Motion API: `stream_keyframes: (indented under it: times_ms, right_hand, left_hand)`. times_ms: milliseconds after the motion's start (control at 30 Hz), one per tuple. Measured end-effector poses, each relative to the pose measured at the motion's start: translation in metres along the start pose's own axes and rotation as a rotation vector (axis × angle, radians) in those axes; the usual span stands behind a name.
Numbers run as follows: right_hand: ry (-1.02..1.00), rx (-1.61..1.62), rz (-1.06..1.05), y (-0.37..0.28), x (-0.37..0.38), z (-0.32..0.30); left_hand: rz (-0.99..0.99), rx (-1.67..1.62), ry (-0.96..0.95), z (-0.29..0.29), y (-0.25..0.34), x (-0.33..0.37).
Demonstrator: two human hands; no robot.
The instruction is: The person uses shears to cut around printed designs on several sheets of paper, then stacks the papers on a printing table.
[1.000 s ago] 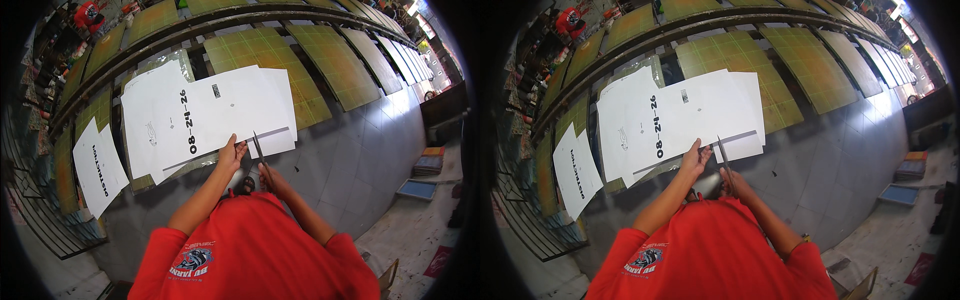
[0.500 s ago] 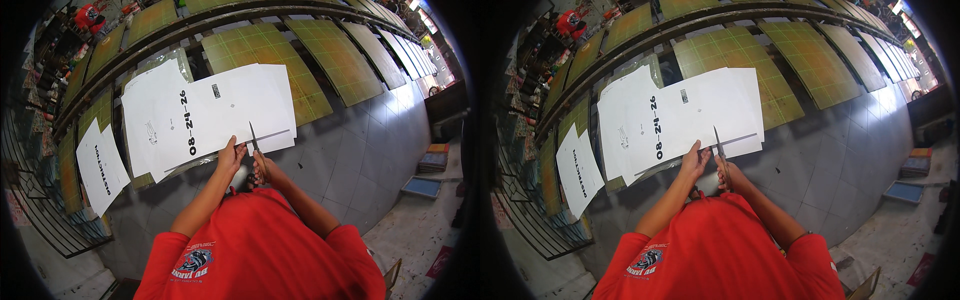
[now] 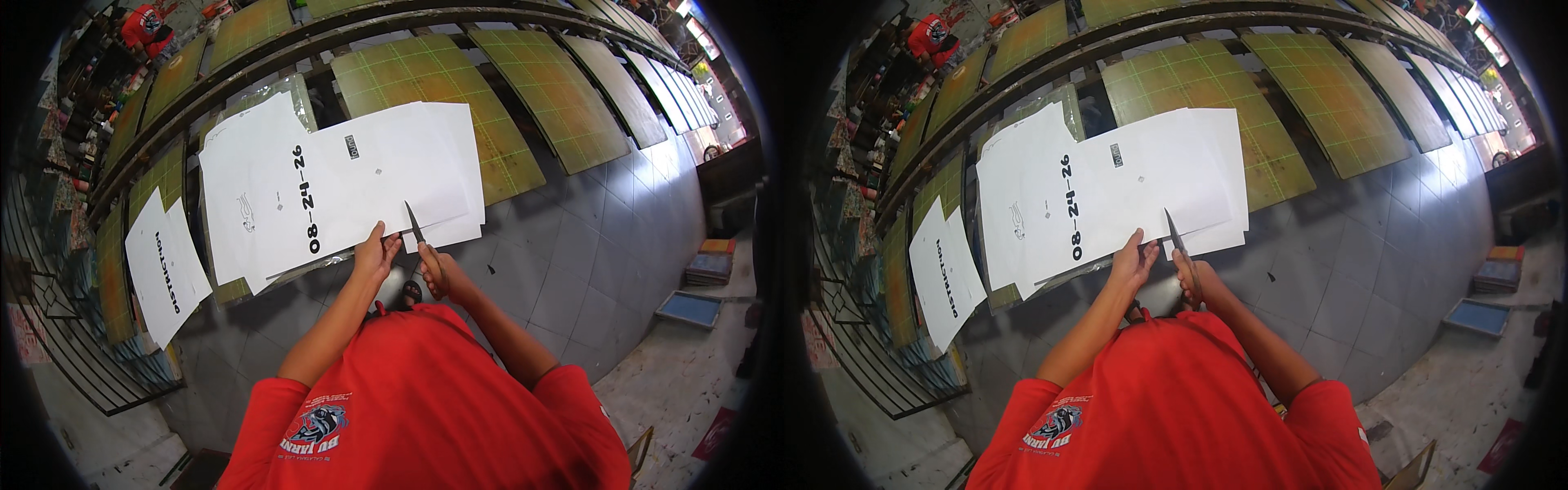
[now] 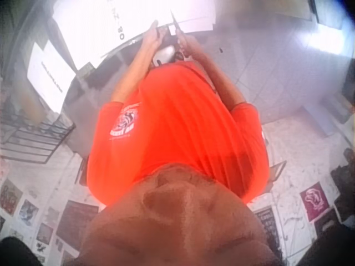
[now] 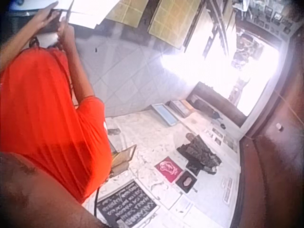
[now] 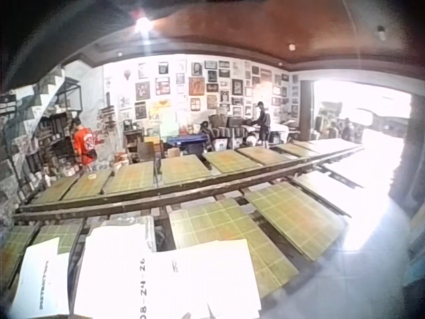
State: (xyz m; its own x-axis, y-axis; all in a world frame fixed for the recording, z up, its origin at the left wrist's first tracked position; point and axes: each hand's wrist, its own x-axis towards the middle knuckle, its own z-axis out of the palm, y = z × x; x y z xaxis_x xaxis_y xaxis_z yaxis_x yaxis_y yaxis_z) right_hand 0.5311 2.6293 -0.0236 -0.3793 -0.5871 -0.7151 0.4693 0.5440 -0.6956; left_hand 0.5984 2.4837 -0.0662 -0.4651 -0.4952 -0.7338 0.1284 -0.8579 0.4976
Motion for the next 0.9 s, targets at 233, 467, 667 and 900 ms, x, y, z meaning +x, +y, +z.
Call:
stream_keyframes:
  times_ms: [233, 467, 667, 900]
  right_hand:
    - [-0.026, 0.025, -0.016, -0.002, 0.012, -0.001]
    - [-0.005, 0.018, -0.103, 0.000, 0.010, 0.002]
    - [-0.033, -0.009, -0.038, -0.010, 0.015, -0.006]
    - [-0.040, 0.013, -0.048, -0.014, 0.023, -0.008]
  left_hand:
    - [-0.060, -0.022, -0.053, -0.003, -0.003, -0.014]
    - [-0.050, -0.024, -0.047, -0.001, -0.003, -0.016]
    - [-0.073, -0.030, -0.069, -0.004, -0.004, -0.021]
    - [-0.070, -0.040, -0.081, 0.002, -0.005, -0.030]
